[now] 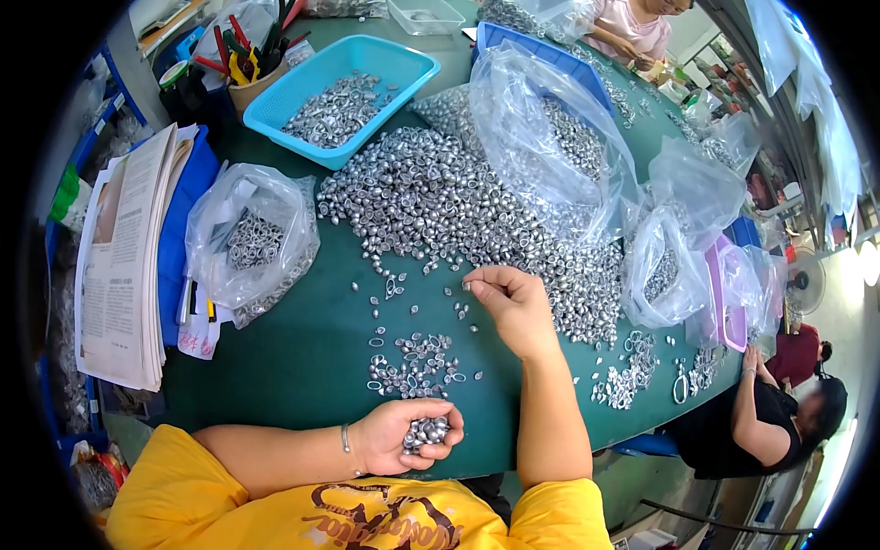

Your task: The person sorts through a large pile of small metal components on a table, picking up individual pieces to check them before placing them into a small blue tray.

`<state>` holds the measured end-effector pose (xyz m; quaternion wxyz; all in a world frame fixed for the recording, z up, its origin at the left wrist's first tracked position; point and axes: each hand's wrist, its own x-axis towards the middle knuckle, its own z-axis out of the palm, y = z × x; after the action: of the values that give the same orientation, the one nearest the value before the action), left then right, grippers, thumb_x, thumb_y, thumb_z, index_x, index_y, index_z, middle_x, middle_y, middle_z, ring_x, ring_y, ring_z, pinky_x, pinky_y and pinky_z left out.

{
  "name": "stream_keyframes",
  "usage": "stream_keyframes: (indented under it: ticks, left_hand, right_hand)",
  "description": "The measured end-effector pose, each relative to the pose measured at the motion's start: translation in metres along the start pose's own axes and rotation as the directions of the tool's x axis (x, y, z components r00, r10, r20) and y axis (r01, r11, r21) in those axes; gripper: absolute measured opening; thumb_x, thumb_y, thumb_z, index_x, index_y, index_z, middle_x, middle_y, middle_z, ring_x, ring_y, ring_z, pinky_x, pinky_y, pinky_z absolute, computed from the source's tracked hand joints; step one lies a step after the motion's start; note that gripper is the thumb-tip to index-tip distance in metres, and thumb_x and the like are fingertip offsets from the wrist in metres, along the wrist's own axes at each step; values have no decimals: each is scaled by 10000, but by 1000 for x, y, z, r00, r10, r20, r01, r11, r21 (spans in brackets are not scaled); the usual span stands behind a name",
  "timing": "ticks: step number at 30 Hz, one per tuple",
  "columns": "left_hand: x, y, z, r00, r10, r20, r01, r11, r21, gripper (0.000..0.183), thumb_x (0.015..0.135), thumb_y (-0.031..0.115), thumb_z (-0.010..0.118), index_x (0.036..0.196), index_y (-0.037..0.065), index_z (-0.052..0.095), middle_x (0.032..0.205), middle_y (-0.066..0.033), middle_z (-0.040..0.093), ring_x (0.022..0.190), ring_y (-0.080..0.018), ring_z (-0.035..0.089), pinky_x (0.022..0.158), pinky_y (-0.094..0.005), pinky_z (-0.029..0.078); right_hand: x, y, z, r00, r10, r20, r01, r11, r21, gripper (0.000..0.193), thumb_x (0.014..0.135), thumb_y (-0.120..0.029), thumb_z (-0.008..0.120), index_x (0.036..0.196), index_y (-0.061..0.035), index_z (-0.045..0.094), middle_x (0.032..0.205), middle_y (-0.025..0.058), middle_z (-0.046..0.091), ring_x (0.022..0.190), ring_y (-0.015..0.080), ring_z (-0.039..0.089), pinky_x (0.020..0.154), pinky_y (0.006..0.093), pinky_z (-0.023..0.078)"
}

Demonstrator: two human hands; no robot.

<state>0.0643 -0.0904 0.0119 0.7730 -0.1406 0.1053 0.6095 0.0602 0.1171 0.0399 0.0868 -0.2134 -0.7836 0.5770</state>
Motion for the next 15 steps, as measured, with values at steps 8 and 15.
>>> stream_keyframes:
  ticks: [8,15]
  left_hand:
    - [-1,1,1,1000,-13,-9,12,1000,-7,227,905,226,405,880,27,513,795,-83,506,548,-115,432,361,-184,296]
    - [-1,0,0,1000,-3,17,3,1000,-3,225,903,223,408,880,27,516,801,-83,502,549,-115,430,361,-187,293]
  right_hand:
    - [1,5,-10,908,62,413,-350,653,672,124,832,-33,509,905,41,575,567,-36,392,455,46,281,405,187,205]
    - [10,-6,-35,976,-9,218,-202,333,921,172,773,-176,423,722,-28,495,607,22,385,447,86,308,381,206,232]
